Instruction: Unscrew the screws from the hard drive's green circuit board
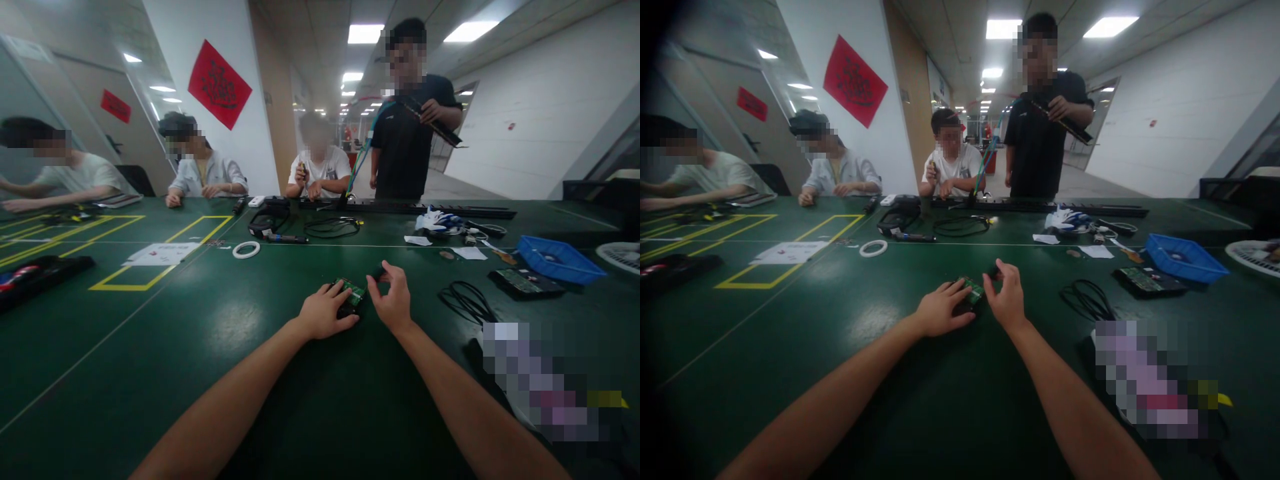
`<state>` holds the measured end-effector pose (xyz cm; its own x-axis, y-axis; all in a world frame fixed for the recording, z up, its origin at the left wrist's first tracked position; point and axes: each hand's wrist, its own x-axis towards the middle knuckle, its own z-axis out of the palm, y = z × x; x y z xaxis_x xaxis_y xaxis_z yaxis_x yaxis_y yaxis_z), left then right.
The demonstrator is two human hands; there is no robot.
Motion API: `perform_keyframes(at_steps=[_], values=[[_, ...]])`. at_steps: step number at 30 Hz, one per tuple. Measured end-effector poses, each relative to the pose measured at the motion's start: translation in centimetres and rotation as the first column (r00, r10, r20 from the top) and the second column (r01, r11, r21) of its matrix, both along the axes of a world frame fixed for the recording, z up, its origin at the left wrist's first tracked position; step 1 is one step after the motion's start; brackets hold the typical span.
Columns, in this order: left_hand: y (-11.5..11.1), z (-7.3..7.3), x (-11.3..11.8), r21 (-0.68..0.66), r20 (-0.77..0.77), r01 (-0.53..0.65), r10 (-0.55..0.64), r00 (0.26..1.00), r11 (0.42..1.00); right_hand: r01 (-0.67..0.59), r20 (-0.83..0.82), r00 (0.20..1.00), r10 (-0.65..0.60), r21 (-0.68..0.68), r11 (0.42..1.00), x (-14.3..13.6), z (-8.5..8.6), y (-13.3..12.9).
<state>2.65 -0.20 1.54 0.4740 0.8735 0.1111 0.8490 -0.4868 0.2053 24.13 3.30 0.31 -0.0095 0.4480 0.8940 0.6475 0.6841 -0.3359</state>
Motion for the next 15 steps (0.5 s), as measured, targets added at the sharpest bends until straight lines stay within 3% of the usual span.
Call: perform_keyframes(at_steps=[8,15], values=[[-0.10,0.46,0.01,-0.032,0.003,-0.008,0.008,1.000,0.999,-0.146,-0.062,0.988,0.143,-0.041,0.988,-0.33,-0.29,0.21],[-0.04,0.26,-0.12,-0.017,0.002,0.004,-0.004,1.000,1.000,-0.018,-0.090,0.996,0.014,-0.040,0.999,-0.64,-0.65,0.22]])
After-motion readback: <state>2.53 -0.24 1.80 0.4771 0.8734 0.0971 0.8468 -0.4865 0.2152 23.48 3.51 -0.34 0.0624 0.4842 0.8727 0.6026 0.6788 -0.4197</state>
